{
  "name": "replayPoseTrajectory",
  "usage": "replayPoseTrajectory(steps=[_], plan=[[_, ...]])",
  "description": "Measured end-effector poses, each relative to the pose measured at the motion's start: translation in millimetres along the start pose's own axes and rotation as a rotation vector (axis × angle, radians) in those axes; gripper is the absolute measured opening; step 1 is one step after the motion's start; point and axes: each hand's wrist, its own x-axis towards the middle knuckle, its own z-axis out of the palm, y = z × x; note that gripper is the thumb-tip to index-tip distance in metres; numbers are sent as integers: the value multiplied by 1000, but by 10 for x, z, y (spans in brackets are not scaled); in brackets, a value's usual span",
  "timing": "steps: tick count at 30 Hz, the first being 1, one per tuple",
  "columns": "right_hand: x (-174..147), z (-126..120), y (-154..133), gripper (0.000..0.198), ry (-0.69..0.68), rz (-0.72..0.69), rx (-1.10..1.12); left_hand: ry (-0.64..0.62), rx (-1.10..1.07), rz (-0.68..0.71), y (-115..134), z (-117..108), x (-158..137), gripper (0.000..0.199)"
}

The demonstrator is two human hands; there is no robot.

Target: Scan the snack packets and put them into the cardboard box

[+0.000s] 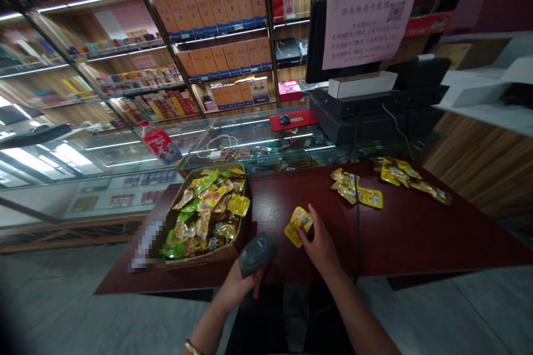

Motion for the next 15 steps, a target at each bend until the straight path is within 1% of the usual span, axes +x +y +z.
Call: replayPoseTrajectory(steps=[2,4,6,7,9,11,13,15], plan=[[73,-13,61,70,-6,111,121,28,-21,-10,14,25,23,26],[189,-12,53,75,38,227,269,53,-61,-25,18,45,55,27],[326,20,-90,82,91,273,401,59,-99,-30,11,56,86,30],[389,54,-218,84,94,260,455,57,-110,-29,6,58,98,32],[487,170,-559,85,30,177,536,45,-117,-23,-3,58,113,34],[537,353,-955,78,-100,48,566,40,-116,-19,-9,57,114,35],[550,597,-1340,70,-234,-98,532,43,-120,-18,-12,60,106,34],[542,874,-1681,66,-352,-235,474,59,-130,-31,-15,62,96,35]])
